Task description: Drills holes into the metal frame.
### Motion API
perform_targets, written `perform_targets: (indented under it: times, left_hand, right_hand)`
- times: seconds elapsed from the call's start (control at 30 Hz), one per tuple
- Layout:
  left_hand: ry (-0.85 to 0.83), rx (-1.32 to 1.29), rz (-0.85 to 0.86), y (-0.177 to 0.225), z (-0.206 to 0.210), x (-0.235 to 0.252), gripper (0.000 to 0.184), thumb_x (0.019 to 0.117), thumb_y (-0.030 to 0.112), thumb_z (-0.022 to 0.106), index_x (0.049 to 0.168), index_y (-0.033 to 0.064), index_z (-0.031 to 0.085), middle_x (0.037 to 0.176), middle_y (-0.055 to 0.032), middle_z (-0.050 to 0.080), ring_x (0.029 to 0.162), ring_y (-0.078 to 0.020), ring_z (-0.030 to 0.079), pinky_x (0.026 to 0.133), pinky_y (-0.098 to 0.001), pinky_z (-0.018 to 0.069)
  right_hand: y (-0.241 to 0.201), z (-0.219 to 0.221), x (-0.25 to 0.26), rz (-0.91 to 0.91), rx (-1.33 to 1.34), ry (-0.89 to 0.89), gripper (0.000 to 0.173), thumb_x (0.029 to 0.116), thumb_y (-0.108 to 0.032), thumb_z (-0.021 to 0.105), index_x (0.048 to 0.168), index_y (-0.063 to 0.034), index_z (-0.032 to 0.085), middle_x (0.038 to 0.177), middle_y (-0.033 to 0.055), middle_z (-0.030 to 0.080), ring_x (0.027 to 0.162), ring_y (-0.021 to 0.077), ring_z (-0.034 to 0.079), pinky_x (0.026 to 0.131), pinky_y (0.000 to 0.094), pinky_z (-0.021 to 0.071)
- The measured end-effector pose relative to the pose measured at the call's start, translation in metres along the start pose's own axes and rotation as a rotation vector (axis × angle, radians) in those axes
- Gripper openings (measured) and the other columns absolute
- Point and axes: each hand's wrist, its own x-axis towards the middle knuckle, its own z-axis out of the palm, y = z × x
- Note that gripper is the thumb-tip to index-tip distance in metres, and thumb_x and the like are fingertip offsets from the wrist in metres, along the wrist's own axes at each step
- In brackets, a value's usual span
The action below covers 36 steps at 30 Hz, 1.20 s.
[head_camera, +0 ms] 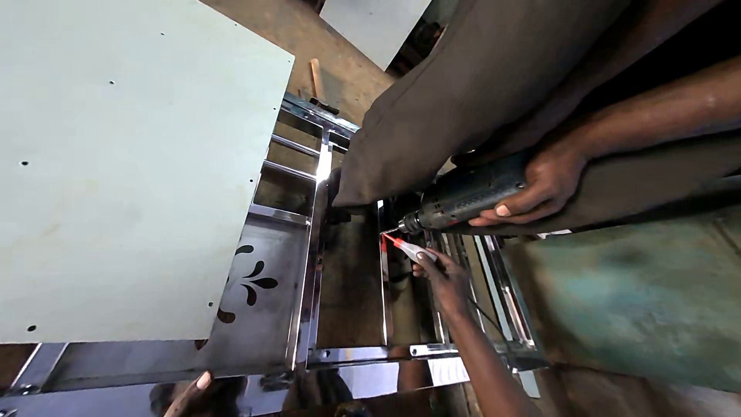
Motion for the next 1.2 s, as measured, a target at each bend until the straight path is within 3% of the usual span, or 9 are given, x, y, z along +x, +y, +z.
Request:
perform_targets:
  times: [0.33,0.7,0.87,1.0,1.1,1.2]
  left_hand:
    - [0.047,0.042,0.000,0.001,-0.003,0.001,0.012,0.0869,0.011,0.061,0.098,0.0136,0.062,0.082,-0.0013,0.075,0.076,-0.0098,0.073,0.073,-0.0312,0.0633]
    - [0.038,0.047,-0.002,0.002,0.001,-0.001,0.009,0.0879,0.011,0.059,0.093,0.0141,0.066,0.081,-0.0012,0.076,0.075,-0.0092,0.073,0.072,-0.0305,0.0632]
    - [0.040,0.049,0.010,0.002,0.001,-0.001,0.012,0.0873,0.010,0.060,0.099,0.0126,0.062,0.082,-0.0010,0.075,0.076,-0.0095,0.074,0.073,-0.0303,0.0634]
    - [0.028,0.058,0.029,0.001,-0.001,-0.001,0.010,0.0866,0.012,0.063,0.095,0.0139,0.068,0.083,-0.0006,0.076,0.077,-0.0086,0.074,0.074,-0.0290,0.0629]
    - [0.038,0.049,0.018,-0.002,-0.006,0.001,0.020,0.0857,0.013,0.064,0.106,0.0103,0.060,0.087,-0.0034,0.075,0.082,-0.0126,0.074,0.077,-0.0345,0.0633]
    - [0.043,0.056,-0.006,-0.003,-0.009,0.003,0.022,0.0852,0.014,0.064,0.106,0.0100,0.059,0.087,-0.0037,0.074,0.081,-0.0131,0.073,0.077,-0.0353,0.0625]
  right_hand:
    - [0.003,0.001,-0.001,-0.023,0.014,-0.004,0.023,0.0946,-0.006,0.071,0.115,0.0050,0.070,0.082,0.0118,0.074,0.067,0.0200,0.073,0.064,0.0338,0.0642]
    - [0.006,0.000,-0.001,-0.001,0.063,0.001,0.022,0.0949,-0.005,0.070,0.114,0.0056,0.070,0.083,0.0129,0.074,0.067,0.0211,0.073,0.064,0.0347,0.0644]
    - [0.009,0.000,0.001,0.020,0.100,0.004,0.022,0.0949,-0.004,0.069,0.115,0.0062,0.069,0.084,0.0134,0.074,0.067,0.0211,0.072,0.064,0.0344,0.0639]
    - [0.010,0.001,-0.002,0.061,0.163,0.017,0.023,0.0956,-0.002,0.068,0.117,0.0081,0.068,0.086,0.0152,0.073,0.067,0.0219,0.072,0.064,0.0342,0.0640]
    - [0.010,0.000,-0.006,0.106,0.235,0.022,0.024,0.0966,-0.002,0.066,0.118,0.0090,0.066,0.089,0.0156,0.073,0.069,0.0214,0.072,0.066,0.0338,0.0637]
    - [0.012,-0.001,-0.009,0.172,0.366,0.052,0.020,0.0982,-0.001,0.062,0.115,0.0104,0.064,0.086,0.0158,0.072,0.068,0.0206,0.071,0.065,0.0330,0.0626]
